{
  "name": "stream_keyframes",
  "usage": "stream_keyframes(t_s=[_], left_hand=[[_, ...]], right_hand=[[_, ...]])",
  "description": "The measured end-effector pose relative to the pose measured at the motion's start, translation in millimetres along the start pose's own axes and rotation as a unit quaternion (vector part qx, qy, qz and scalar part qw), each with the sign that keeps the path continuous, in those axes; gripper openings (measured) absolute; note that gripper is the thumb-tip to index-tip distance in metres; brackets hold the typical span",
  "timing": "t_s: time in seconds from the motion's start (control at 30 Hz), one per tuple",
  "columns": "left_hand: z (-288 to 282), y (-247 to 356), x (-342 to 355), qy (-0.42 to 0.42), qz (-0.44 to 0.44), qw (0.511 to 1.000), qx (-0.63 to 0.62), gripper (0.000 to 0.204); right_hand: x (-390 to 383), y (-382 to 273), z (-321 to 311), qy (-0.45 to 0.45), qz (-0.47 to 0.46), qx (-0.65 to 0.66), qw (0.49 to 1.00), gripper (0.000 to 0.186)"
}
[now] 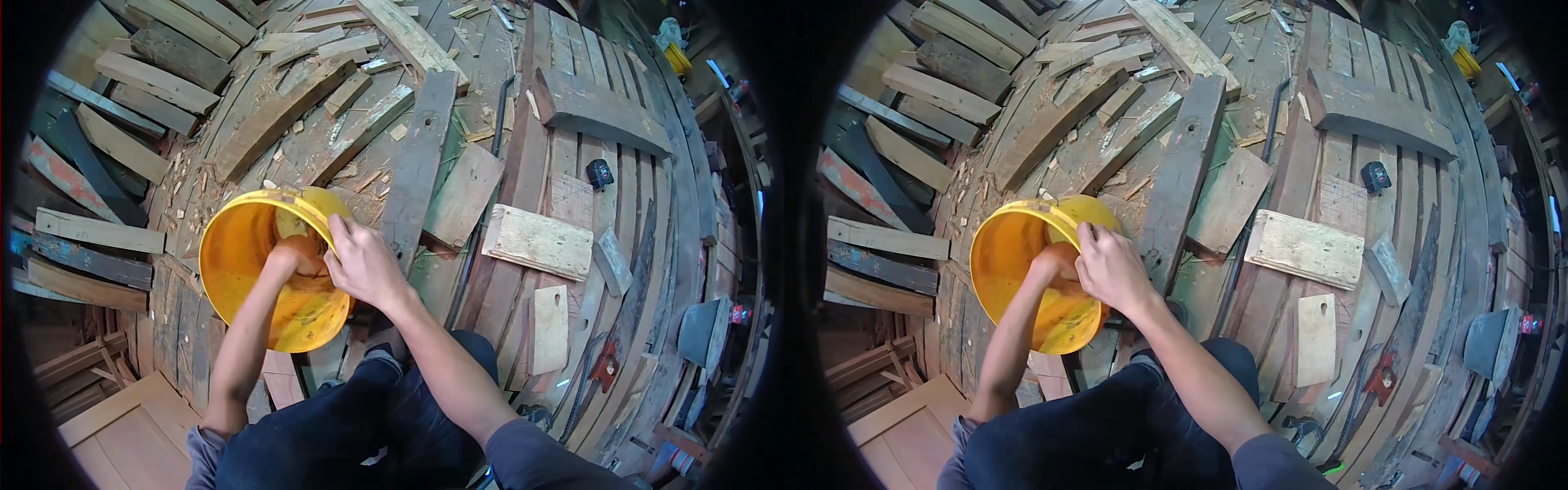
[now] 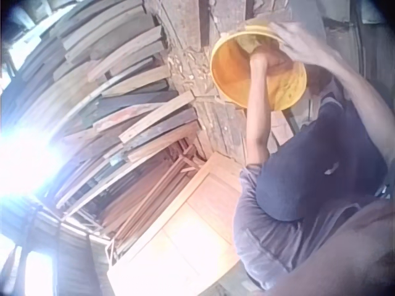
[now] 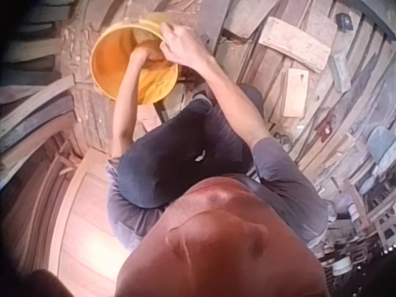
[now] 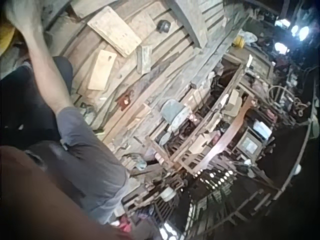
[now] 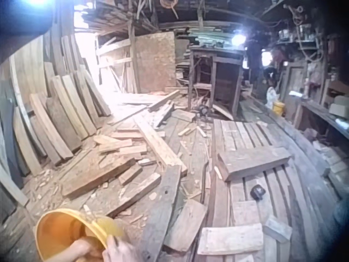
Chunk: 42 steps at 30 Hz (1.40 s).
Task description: Sawing a piece of wood by hand while sitting on the floor of a workshop.
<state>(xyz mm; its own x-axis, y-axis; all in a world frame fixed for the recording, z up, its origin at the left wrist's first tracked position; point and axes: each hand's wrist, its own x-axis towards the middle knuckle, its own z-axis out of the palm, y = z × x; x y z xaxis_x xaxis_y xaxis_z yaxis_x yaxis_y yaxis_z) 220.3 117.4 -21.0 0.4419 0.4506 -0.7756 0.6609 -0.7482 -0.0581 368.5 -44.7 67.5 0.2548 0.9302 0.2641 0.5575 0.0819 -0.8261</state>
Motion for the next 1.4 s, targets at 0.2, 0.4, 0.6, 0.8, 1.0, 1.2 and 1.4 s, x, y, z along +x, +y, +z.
stream_keyframes(t_s=[0.2, 0.4, 0.6, 0.8, 1.0, 1.2, 1.4], left_hand=[[-18, 21, -109, -0.020, -0.024, 0.999, -0.024, 0.043], [-58, 59, -176, 0.103, 0.145, 0.974, -0.138, 0.025], [-93, 66, -215, 0.247, 0.321, 0.886, -0.226, 0.016], [-102, 6, -235, 0.282, 0.358, 0.809, -0.370, 0.018], [-69, -67, -193, 0.325, 0.246, 0.627, -0.664, 0.023], [-34, -80, -123, 0.269, 0.126, 0.658, -0.692, 0.016], [-19, -68, -92, 0.281, 0.088, 0.803, -0.518, 0.024]], right_hand=[[0, -6, -2, 0.100, -0.097, -0.009, 0.990, 0.034], [1, 11, -19, 0.165, -0.017, 0.064, 0.984, 0.024], [4, 37, -23, 0.300, 0.152, 0.173, 0.926, 0.016], [1, 49, -54, 0.424, 0.181, 0.244, 0.853, 0.014], [-6, 27, -97, 0.482, 0.197, 0.337, 0.785, 0.017], [-38, 29, -148, 0.559, 0.197, 0.264, 0.761, 0.023], [-52, 35, -167, 0.584, 0.229, 0.271, 0.730, 0.028]])
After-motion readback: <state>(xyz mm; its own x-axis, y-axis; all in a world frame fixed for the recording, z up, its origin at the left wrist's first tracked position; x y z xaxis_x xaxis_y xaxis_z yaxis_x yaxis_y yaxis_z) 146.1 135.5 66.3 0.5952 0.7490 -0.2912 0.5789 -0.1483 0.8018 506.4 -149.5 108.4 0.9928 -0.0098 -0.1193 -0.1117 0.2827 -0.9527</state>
